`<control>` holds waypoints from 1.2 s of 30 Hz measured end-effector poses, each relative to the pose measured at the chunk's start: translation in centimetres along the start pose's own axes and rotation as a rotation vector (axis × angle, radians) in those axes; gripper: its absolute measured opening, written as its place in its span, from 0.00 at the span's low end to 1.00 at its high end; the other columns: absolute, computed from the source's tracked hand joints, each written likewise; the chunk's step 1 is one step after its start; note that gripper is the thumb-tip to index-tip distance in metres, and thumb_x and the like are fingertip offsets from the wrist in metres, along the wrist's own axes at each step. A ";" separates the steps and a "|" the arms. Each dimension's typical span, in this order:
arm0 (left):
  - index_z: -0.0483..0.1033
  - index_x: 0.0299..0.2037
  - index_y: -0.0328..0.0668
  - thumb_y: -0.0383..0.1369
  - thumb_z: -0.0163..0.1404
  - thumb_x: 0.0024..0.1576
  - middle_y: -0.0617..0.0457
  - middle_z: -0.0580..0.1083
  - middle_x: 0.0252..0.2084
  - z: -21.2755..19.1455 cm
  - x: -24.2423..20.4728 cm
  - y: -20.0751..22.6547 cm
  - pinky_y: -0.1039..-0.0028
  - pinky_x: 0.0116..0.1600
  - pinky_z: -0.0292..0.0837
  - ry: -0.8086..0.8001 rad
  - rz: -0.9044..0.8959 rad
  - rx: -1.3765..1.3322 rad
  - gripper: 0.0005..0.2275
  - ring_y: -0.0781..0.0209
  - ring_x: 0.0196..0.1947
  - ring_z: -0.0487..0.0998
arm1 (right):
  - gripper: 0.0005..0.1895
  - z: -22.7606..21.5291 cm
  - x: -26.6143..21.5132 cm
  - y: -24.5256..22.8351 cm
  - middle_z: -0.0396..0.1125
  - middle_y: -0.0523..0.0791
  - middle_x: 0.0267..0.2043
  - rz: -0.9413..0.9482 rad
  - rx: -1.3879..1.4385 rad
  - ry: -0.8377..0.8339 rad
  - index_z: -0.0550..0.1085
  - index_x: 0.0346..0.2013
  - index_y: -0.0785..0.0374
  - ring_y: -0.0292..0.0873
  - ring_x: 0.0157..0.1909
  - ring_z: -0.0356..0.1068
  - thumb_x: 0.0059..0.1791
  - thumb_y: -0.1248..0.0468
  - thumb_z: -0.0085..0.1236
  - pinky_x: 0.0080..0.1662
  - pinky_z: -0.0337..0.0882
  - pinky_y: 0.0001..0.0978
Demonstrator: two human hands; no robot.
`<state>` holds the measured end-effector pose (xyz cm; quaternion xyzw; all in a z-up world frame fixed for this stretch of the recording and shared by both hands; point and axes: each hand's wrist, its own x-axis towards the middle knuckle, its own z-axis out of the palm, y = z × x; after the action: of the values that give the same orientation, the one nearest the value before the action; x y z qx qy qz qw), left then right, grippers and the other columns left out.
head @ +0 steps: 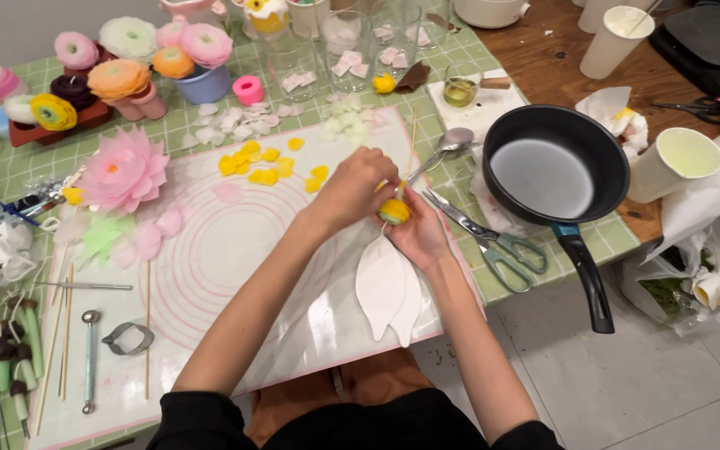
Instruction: Assembling a decorative wax flower candle by attaching petals to a center.
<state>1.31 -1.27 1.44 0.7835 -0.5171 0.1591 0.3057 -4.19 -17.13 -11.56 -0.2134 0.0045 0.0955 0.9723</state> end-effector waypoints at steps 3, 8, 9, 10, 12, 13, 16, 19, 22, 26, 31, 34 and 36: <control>0.76 0.29 0.36 0.24 0.57 0.47 0.50 0.75 0.31 0.4 -1.3 0.4 0.64 0.49 0.69 0.014 0.060 0.064 0.03 0.51 0.39 0.75 | 0.16 0.1 -0.1 -0.1 0.69 0.47 0.55 -0.013 -0.021 0.027 0.70 0.53 0.60 0.46 0.59 0.68 0.60 0.55 0.39 0.62 0.68 0.50; 0.76 0.29 0.36 0.23 0.56 0.47 0.51 0.74 0.32 0.5 -2.0 0.7 0.65 0.48 0.69 0.062 0.143 0.093 0.03 0.52 0.39 0.74 | 0.16 -0.7 0.1 -0.1 0.69 0.46 0.55 0.006 -0.029 0.034 0.70 0.53 0.61 0.43 0.57 0.69 0.61 0.55 0.39 0.61 0.68 0.44; 0.75 0.28 0.36 0.23 0.56 0.47 0.51 0.74 0.32 0.7 -2.0 0.6 0.65 0.48 0.70 0.030 0.147 0.109 0.03 0.52 0.39 0.74 | 0.16 -0.8 0.1 -0.1 0.69 0.46 0.54 0.007 -0.042 0.031 0.69 0.53 0.60 0.42 0.56 0.69 0.61 0.54 0.39 0.60 0.69 0.43; 0.75 0.27 0.36 0.23 0.56 0.47 0.51 0.74 0.31 0.9 -2.1 0.5 0.65 0.48 0.70 -0.002 0.151 0.124 0.03 0.52 0.39 0.74 | 0.16 -1.0 0.1 -0.1 0.69 0.45 0.53 0.008 -0.054 0.029 0.69 0.53 0.60 0.42 0.55 0.69 0.60 0.54 0.39 0.58 0.69 0.43; 0.75 0.26 0.36 0.23 0.56 0.46 0.51 0.74 0.31 0.8 -2.3 0.6 0.65 0.48 0.70 -0.009 0.144 0.106 0.03 0.52 0.39 0.74 | 0.15 -1.1 0.1 -0.1 0.69 0.46 0.52 0.015 -0.046 0.005 0.69 0.53 0.60 0.42 0.55 0.69 0.61 0.54 0.39 0.58 0.69 0.42; 0.75 0.26 0.36 0.23 0.56 0.46 0.52 0.75 0.31 0.8 -2.3 0.7 0.65 0.48 0.71 -0.017 0.138 0.087 0.03 0.52 0.39 0.74 | 0.15 -1.1 0.2 -0.2 0.69 0.46 0.52 0.021 -0.036 -0.018 0.69 0.52 0.60 0.42 0.54 0.69 0.61 0.54 0.40 0.57 0.70 0.41; 0.76 0.26 0.36 0.23 0.57 0.46 0.51 0.76 0.30 0.8 -2.3 0.4 0.64 0.48 0.72 -0.079 0.106 0.077 0.03 0.51 0.39 0.75 | 0.16 -0.6 0.0 -0.1 0.69 0.46 0.51 0.033 -0.050 0.003 0.69 0.52 0.62 0.42 0.54 0.69 0.61 0.54 0.40 0.58 0.70 0.42; 0.77 0.27 0.35 0.22 0.56 0.46 0.50 0.77 0.32 0.4 -2.0 0.8 0.62 0.47 0.73 -0.124 0.036 0.044 0.02 0.49 0.40 0.75 | 0.16 0.2 -0.3 -0.2 0.69 0.46 0.52 0.032 -0.065 0.014 0.69 0.52 0.62 0.41 0.54 0.69 0.61 0.54 0.40 0.57 0.70 0.42; 0.77 0.28 0.34 0.22 0.56 0.46 0.48 0.77 0.32 0.3 -1.7 0.8 0.60 0.48 0.73 -0.173 -0.004 0.025 0.02 0.48 0.41 0.76 | 0.17 0.6 -0.4 -0.3 0.69 0.46 0.53 0.041 -0.093 0.030 0.69 0.54 0.62 0.41 0.56 0.69 0.60 0.54 0.38 0.59 0.69 0.42; 0.79 0.30 0.35 0.22 0.57 0.45 0.45 0.77 0.32 0.1 -1.5 0.7 0.60 0.45 0.73 -0.159 -0.060 -0.040 0.04 0.45 0.41 0.76 | 0.18 0.2 -0.4 -0.1 0.69 0.45 0.54 0.038 -0.125 0.010 0.69 0.55 0.62 0.41 0.57 0.68 0.61 0.54 0.38 0.59 0.69 0.42; 0.78 0.35 0.35 0.20 0.56 0.47 0.44 0.77 0.32 0.5 -1.3 -0.9 0.62 0.42 0.73 -0.234 -0.161 -0.143 0.07 0.46 0.38 0.78 | 0.18 1.3 -0.8 -0.3 0.68 0.45 0.55 0.036 -0.148 0.014 0.68 0.56 0.61 0.42 0.58 0.67 0.60 0.54 0.37 0.62 0.69 0.44; 0.79 0.35 0.34 0.20 0.57 0.46 0.43 0.77 0.31 0.2 -1.1 -0.8 0.62 0.42 0.73 -0.240 -0.142 -0.150 0.07 0.45 0.37 0.78 | 0.18 1.4 -0.8 -0.4 0.68 0.45 0.55 0.050 -0.163 0.015 0.68 0.56 0.59 0.42 0.58 0.67 0.60 0.53 0.37 0.60 0.69 0.46; 0.80 0.35 0.34 0.20 0.57 0.45 0.43 0.76 0.32 0.2 -1.2 -0.7 0.62 0.42 0.73 -0.232 -0.151 -0.162 0.08 0.45 0.38 0.78 | 0.19 0.9 -0.7 -0.5 0.67 0.46 0.55 0.065 -0.139 -0.005 0.68 0.56 0.61 0.43 0.58 0.67 0.60 0.52 0.37 0.60 0.69 0.46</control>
<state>1.46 -0.36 0.41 0.8062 -0.4996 0.0017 0.3170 -4.80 -17.32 -10.52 -0.2799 0.0024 0.1275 0.9515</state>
